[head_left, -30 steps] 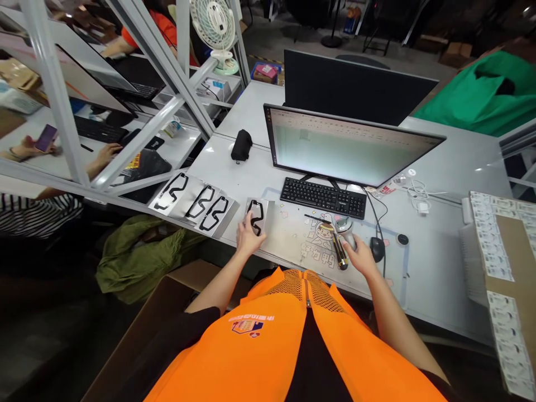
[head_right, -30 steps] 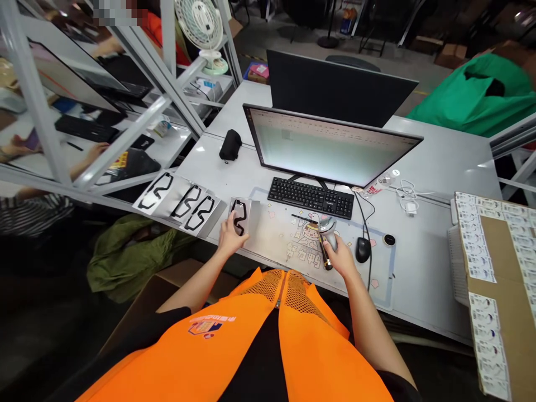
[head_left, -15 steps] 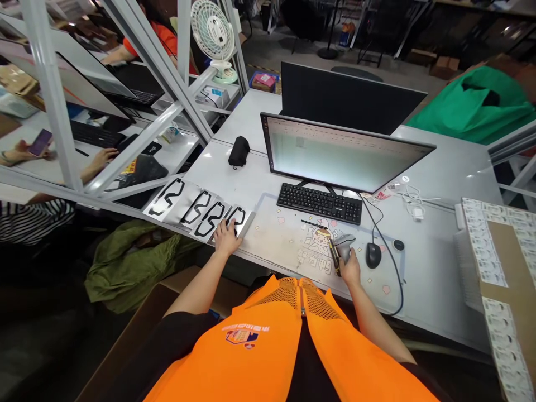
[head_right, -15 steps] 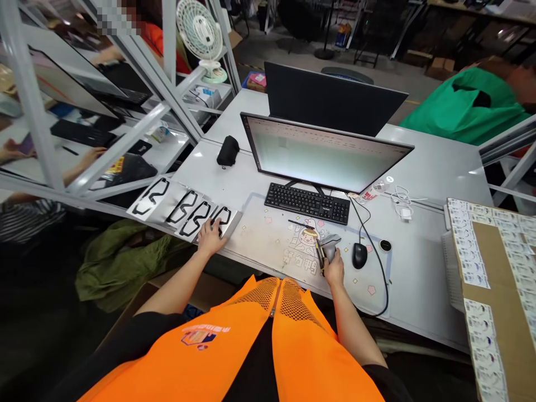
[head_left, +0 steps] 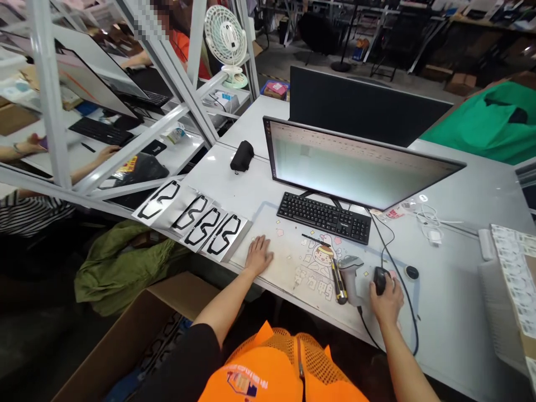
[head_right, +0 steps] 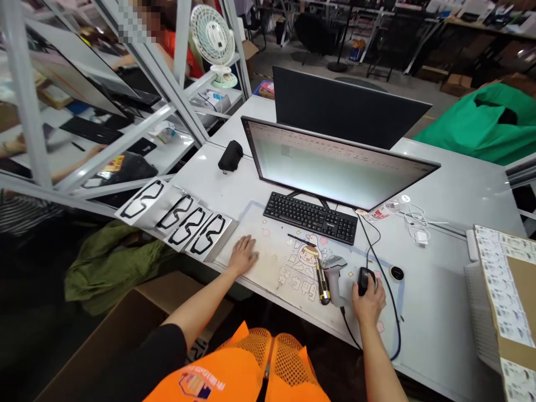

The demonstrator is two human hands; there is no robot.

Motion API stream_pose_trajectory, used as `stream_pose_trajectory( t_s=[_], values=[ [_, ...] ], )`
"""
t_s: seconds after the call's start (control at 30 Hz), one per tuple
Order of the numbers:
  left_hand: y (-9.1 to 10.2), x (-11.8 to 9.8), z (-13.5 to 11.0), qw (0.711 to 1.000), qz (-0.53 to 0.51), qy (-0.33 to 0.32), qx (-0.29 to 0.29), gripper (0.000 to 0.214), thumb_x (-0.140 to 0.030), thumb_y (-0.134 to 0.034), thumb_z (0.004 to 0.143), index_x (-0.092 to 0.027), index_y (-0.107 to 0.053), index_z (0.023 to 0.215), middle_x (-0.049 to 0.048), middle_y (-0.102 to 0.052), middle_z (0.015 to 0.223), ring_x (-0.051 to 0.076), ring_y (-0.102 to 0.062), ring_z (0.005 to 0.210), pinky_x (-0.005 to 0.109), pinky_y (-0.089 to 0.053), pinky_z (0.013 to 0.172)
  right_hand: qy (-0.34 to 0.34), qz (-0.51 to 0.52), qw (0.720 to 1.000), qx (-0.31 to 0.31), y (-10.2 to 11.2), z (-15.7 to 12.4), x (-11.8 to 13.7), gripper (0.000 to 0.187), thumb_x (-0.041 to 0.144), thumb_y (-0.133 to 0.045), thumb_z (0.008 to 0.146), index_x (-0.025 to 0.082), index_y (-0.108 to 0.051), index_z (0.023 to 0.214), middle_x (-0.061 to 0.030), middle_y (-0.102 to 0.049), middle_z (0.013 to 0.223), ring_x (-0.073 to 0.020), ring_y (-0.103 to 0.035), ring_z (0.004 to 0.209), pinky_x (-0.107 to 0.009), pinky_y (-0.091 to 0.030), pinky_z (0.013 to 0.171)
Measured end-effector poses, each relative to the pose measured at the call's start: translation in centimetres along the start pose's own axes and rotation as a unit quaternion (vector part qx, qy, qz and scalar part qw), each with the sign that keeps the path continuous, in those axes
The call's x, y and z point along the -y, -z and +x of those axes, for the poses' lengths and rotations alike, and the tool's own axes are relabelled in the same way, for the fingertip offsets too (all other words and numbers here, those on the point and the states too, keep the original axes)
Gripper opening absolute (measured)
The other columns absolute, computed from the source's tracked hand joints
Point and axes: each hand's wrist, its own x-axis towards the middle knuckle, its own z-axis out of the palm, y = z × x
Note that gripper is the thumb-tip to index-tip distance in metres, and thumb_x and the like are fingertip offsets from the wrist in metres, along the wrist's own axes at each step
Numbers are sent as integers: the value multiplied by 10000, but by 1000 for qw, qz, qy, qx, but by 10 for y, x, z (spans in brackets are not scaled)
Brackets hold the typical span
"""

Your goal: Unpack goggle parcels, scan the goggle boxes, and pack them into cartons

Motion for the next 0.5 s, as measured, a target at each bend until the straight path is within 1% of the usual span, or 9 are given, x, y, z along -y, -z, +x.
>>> stream_pose_trajectory(
  t_s=[0.1, 0.17, 0.3, 0.5],
  values=[
    [-21, 6, -5, 999, 4, 5, -37, 614, -388, -524, 1022, -114, -578, 1568, 178, -436, 1728, 375, -355, 1631, 570, -295, 1335, 30, 13, 999, 1, -14, -7, -11, 727, 609, -557, 975, 88, -642, 1473, -302, -520, 1537, -479, -513, 1377, -683, -434, 1114],
    [-30, 9, -8, 998, 9, -1, -60, 617, -389, -513, 1031, -126, -562, 1587, 161, -429, 1735, 364, -342, 1640, 564, -266, 1349, 45, 15, 999, -9, -22, -10, -16, 719, 606, -575, 978, 80, -650, 1463, -305, -516, 1539, -472, -511, 1388, -663, -441, 1123],
    [-36, 13, -11, 997, 12, -11, -80, 598, -377, -518, 1031, -146, -572, 1580, 143, -440, 1732, 357, -362, 1632, 558, -276, 1347, 40, 7, 998, -43, -33, -5, -25, 681, 587, -595, 977, 84, -662, 1431, -297, -530, 1521, -454, -531, 1361, -631, -454, 1114],
    [-42, 16, -10, 995, 13, -17, -97, 590, -361, -525, 1034, -156, -563, 1586, 134, -431, 1739, 352, -357, 1635, 560, -289, 1344, 26, -20, 995, -94, -53, 9, -37, 649, 549, -650, 934, 67, -684, 1366, -299, -599, 1420, -440, -585, 1271, -593, -479, 1062]
  ],
)
